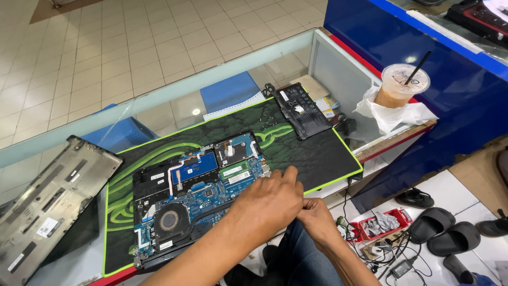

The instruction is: Disassembling a laptop by removing the internal battery and disconnecting various ribbon cables and motherboard components.

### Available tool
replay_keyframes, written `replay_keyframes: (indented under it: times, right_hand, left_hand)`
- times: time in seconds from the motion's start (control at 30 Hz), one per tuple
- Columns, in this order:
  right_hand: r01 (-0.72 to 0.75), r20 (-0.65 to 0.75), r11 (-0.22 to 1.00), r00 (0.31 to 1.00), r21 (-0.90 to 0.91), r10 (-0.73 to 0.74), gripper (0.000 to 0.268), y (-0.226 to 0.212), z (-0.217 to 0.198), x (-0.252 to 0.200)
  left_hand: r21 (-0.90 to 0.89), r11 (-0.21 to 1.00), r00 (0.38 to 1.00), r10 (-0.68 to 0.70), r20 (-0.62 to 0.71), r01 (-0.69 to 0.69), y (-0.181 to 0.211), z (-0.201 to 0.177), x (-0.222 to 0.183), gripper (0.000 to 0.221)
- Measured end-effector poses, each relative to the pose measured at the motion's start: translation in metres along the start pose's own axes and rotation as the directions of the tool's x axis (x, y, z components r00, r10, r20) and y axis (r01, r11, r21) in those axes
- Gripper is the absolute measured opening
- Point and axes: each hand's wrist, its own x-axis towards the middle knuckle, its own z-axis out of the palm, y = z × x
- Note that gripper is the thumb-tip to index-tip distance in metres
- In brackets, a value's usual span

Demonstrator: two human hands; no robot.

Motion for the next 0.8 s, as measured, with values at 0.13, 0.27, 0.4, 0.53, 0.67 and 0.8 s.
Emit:
replay_keyframes:
  times: [0.13, 0.27, 0.4, 0.53, 0.67, 0.8]
  right_hand:
    - [0.0, 0.009, 1.0, 1.0, 0.031, 0.0, 0.019, -0.005, 0.002, -0.001]
    - [-0.003, 0.005, 1.0, 1.0, -0.021, 0.003, 0.039, -0.009, 0.004, -0.005]
    - [0.046, 0.022, 0.998, 0.999, -0.042, -0.045, 0.057, 0.0, 0.002, -0.001]
    - [0.035, 0.011, 0.996, 0.999, -0.08, -0.034, 0.052, -0.005, 0.001, -0.006]
    - [-0.02, -0.029, 0.918, 1.0, -0.397, 0.009, 0.036, -0.05, 0.006, -0.027]
    - [-0.119, -0.221, 0.759, 0.975, -0.64, -0.033, 0.04, -0.106, 0.024, -0.067]
  left_hand:
    - [0.142, 0.99, 0.999, 0.033, -0.041, -0.027, -0.01, 0.011, 0.008, 0.016]
    - [0.123, 0.991, 0.998, 0.049, -0.027, -0.045, -0.018, 0.0, -0.001, 0.022]
    - [0.333, 0.943, 0.94, 0.12, -0.319, -0.007, -0.031, 0.021, -0.007, 0.017]
    - [0.289, 0.957, 0.967, 0.074, -0.243, 0.0, -0.035, 0.01, -0.021, 0.017]
    - [0.199, 0.979, 0.953, 0.025, -0.3, 0.038, -0.042, -0.011, -0.044, 0.005]
    - [0.056, 0.995, 0.938, -0.058, -0.341, 0.082, -0.043, -0.03, -0.08, 0.039]
